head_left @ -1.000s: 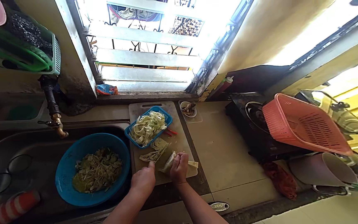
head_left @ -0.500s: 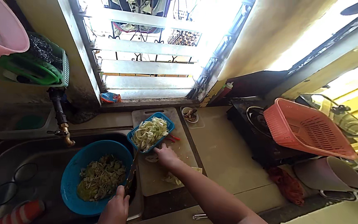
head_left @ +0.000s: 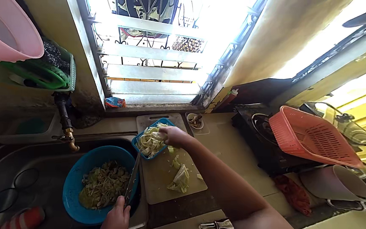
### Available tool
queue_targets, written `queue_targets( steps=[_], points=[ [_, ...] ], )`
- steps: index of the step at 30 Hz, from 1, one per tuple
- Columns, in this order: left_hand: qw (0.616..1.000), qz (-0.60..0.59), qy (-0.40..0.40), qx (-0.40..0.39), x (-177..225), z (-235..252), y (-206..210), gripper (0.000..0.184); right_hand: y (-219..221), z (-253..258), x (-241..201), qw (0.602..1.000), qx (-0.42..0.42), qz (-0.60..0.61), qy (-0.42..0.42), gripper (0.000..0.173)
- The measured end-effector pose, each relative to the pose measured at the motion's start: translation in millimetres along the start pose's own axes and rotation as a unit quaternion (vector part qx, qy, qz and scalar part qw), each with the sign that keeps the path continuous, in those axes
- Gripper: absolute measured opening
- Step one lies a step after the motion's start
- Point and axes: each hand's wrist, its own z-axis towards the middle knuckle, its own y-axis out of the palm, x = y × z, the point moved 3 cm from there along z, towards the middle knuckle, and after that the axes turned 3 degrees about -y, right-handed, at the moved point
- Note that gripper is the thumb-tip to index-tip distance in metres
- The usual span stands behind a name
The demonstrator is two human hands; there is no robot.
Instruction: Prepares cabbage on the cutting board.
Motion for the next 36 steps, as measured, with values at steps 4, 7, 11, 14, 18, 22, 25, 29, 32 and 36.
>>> queue_targets(
  steps=[4,7,11,14,18,22,25,29,32,36],
  points=[
    [1.000,-0.007,0.004,0.010,-2,-1,0,0.037,14,33,-7,0.998,0.002,0.013,-0.067,0.058],
    [1.000,-0.018,0.001,0.014,-9,0,-1,0.035,23,49,-1,0.996,-0.001,0.032,-0.077,0.040],
    [1.000,-0.018,-0.004,0.004,-13,0,-1,0.035,33,62,22,0.997,0.071,-0.004,0.019,0.046],
    [1.000,-0.011,0.008,0.000,-6,0,0,0.036,37,63,31,0.997,0.036,-0.016,0.061,0.050],
    [0.999,-0.011,0.026,-0.020,20,4,1,0.036,38,56,32,0.999,0.032,0.026,-0.003,0.064],
    [0.998,0.010,0.013,-0.054,49,20,-4,0.039,38,54,29,0.999,0.030,0.037,-0.010,0.053],
    [0.997,0.037,-0.037,-0.063,61,34,-11,0.039,36,61,34,0.995,0.076,0.062,0.020,0.037],
    [0.997,0.034,-0.045,-0.045,69,32,-18,0.041,36,69,28,0.997,0.071,0.009,0.034,0.044],
    [0.998,0.036,-0.025,-0.054,72,24,-18,0.041,38,74,23,0.998,0.034,-0.041,0.033,0.041],
    [0.994,0.061,-0.030,-0.083,63,27,-14,0.040,18,72,21,0.997,0.052,0.012,0.049,0.033]
  ],
)
